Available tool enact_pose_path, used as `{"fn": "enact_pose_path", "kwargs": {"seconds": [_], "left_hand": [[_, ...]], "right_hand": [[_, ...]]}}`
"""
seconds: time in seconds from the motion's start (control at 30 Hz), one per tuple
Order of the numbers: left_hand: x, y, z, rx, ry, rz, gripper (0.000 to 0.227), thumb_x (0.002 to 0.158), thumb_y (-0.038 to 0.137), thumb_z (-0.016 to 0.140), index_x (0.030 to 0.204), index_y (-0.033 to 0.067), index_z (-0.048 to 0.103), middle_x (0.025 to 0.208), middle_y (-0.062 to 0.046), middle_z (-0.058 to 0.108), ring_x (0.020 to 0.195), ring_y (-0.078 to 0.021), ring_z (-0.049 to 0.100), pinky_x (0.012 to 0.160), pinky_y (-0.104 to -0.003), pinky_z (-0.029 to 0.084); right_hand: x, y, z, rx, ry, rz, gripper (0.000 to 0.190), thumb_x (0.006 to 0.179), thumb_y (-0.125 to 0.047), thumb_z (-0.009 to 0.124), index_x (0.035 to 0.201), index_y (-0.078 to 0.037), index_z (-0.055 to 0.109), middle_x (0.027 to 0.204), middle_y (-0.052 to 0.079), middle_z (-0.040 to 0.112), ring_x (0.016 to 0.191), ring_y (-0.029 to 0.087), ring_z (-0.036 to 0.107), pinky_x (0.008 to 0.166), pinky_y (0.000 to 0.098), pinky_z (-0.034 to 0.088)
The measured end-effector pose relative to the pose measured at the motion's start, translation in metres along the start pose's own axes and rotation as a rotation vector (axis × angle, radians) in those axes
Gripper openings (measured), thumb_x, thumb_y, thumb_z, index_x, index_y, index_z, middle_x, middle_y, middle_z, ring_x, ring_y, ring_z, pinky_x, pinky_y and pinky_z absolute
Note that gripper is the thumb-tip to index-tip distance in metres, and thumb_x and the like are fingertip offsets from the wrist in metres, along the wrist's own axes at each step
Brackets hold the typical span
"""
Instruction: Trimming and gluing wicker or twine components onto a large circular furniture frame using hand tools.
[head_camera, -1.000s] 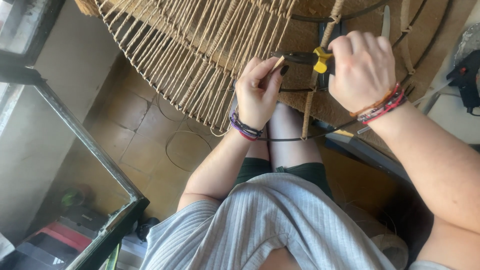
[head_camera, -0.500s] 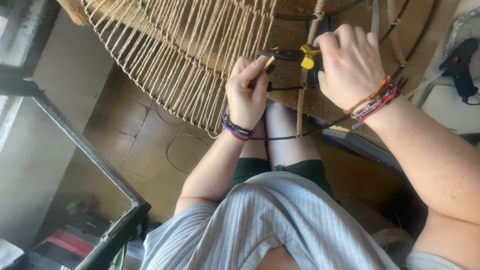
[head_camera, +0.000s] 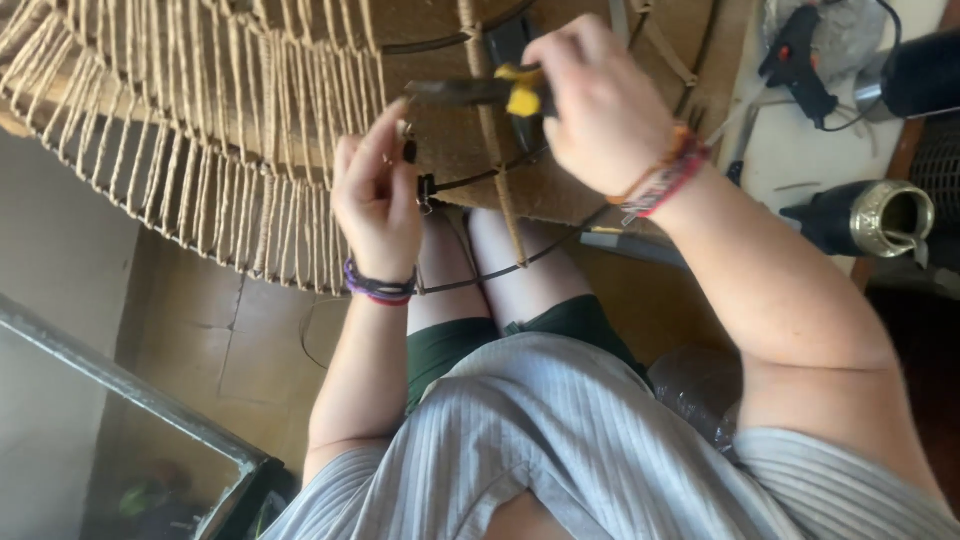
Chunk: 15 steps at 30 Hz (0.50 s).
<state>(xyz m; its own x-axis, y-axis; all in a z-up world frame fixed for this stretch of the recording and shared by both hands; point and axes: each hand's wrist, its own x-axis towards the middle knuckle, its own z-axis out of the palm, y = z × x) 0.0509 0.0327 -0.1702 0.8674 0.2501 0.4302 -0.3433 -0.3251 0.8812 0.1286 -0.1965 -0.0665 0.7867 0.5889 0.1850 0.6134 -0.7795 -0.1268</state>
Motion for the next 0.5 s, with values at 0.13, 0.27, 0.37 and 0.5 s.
{"fn": "enact_pose_path", "kwargs": {"seconds": [0.13,0.27,0.37,0.5], "left_hand": [[0.007,0.019,-0.013,0.039,0.048,0.166,0.048,0.112,-0.009,0.052,0.154,0.0151,0.049,0.115,-0.007,0.053,0.106,-0.0199,0.052,0.091,-0.03,0.05],[0.006,0.037,-0.031,0.217,0.013,0.191,0.069,0.1,-0.025,0.038,0.156,0.0141,0.047,0.113,-0.011,0.045,0.102,-0.026,0.05,0.09,-0.038,0.051],[0.006,0.048,-0.041,0.251,-0.036,0.141,0.056,0.098,-0.022,0.04,0.143,0.0043,0.06,0.108,-0.013,0.048,0.096,-0.0287,0.057,0.088,-0.04,0.054],[0.012,0.046,-0.07,0.445,0.03,0.174,0.041,0.097,-0.012,0.06,0.125,0.0094,0.081,0.083,-0.007,0.047,0.064,-0.0266,0.058,0.068,-0.033,0.054]], "right_hand": [[-0.069,0.047,-0.018,0.115,0.08,0.077,0.027,0.096,0.008,0.06,0.123,0.01,0.06,0.117,0.025,0.064,0.098,0.036,0.069,0.087,0.0413,0.062],[-0.12,0.062,0.003,0.371,-0.308,0.769,0.023,0.104,-0.023,0.049,0.113,-0.003,0.055,0.092,0.014,0.063,0.078,0.031,0.064,0.067,0.0434,0.052],[-0.135,0.07,0.044,0.203,-0.518,0.898,0.043,0.1,-0.045,0.05,0.114,-0.005,0.049,0.095,0.024,0.068,0.089,0.042,0.067,0.077,0.0535,0.049],[-0.114,0.088,0.095,-0.098,-0.341,0.741,0.05,0.092,-0.052,0.06,0.113,-0.007,0.055,0.103,0.024,0.07,0.092,0.045,0.074,0.081,0.0575,0.057]]}}
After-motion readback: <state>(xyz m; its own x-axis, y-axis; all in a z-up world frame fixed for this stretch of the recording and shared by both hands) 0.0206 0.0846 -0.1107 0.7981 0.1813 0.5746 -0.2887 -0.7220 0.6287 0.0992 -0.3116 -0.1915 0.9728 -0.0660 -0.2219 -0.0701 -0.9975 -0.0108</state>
